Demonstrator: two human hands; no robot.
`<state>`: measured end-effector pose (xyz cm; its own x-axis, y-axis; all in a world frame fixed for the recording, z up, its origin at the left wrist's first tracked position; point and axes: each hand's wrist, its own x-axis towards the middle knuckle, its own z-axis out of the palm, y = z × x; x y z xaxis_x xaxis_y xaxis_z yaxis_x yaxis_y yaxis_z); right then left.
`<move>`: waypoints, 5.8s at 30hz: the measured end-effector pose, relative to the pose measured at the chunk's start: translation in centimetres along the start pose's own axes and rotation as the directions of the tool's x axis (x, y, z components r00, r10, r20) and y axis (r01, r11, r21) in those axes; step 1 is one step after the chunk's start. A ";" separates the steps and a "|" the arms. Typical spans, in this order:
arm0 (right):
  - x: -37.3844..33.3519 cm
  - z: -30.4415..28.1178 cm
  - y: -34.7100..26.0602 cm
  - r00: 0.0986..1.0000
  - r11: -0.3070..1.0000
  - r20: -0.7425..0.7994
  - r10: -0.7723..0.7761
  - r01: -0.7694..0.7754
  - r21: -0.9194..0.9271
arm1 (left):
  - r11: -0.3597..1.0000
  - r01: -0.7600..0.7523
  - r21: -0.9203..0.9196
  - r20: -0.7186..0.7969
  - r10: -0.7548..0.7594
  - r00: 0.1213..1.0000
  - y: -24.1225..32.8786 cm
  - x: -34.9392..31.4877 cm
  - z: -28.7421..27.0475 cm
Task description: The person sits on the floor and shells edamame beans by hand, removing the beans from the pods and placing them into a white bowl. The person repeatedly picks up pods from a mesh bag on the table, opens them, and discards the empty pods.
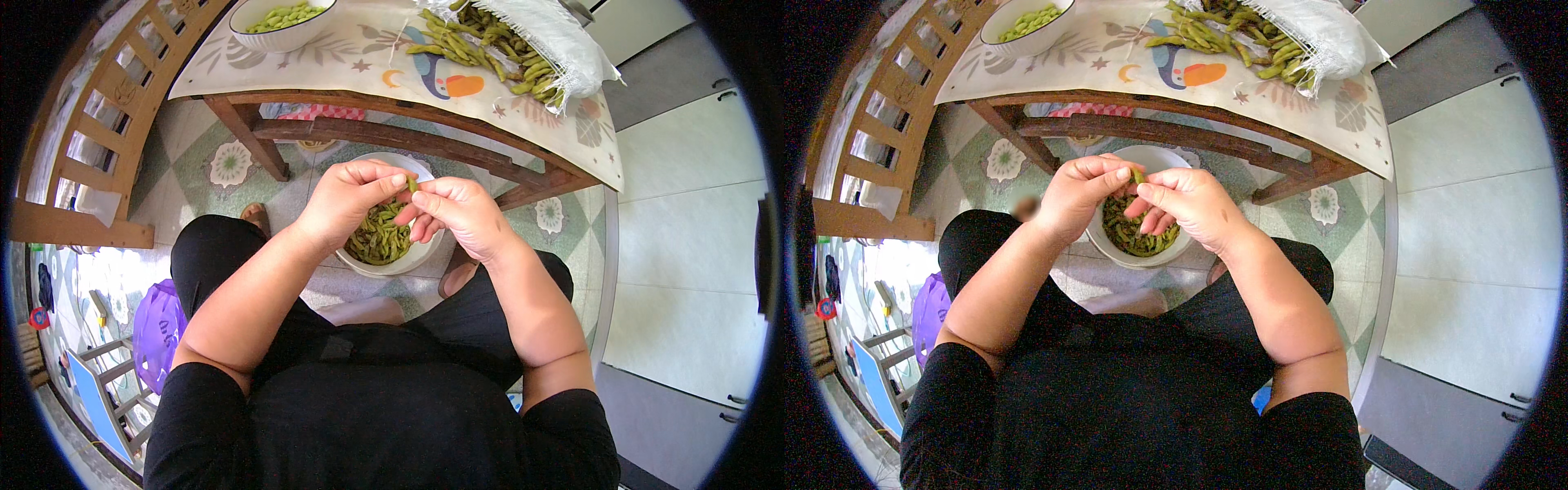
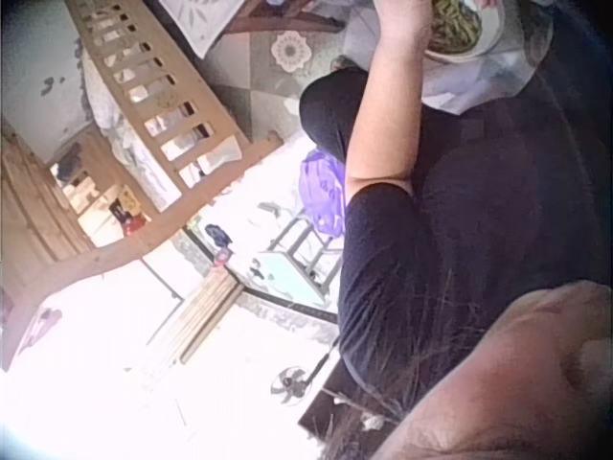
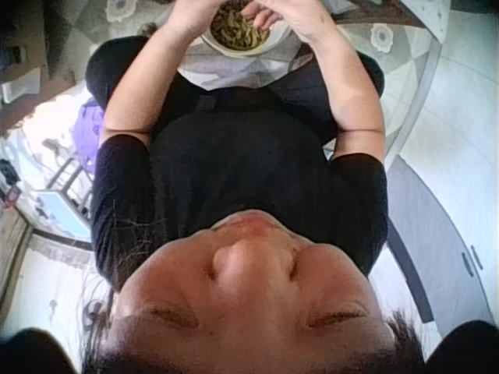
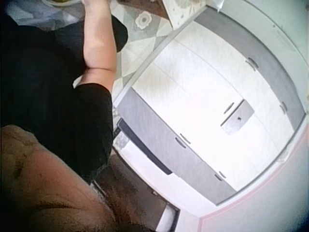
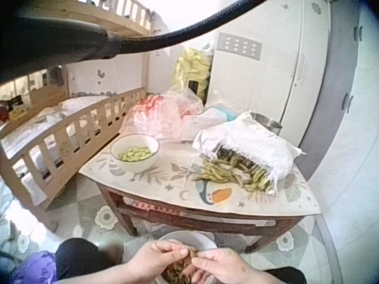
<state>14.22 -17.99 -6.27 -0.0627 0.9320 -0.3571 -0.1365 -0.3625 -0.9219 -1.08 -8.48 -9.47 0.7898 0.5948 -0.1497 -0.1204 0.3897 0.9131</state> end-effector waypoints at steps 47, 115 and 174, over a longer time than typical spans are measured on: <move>1.0 -0.1 1.5 0.998 0.991 0.049 -0.048 0.042 0.126 | 0.948 -0.065 -0.312 -0.005 0.067 0.998 -1.5 -0.6 1.4; 1.9 1.2 1.9 0.967 0.979 -0.175 -0.184 0.196 0.051 | 0.816 0.130 -0.563 0.015 -0.147 0.989 -4.1 -0.1 1.0; 1.0 0.0 0.9 0.814 0.710 -0.075 -0.576 0.453 -0.538 | 0.800 0.151 -0.581 0.044 -0.154 0.987 -2.8 -0.2 0.8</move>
<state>14.08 -17.38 -7.48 0.1020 0.9680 0.2294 0.4067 0.1699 -0.8976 -0.42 -10.26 -11.70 0.8245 0.4962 -0.2720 -0.3265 0.8098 0.4875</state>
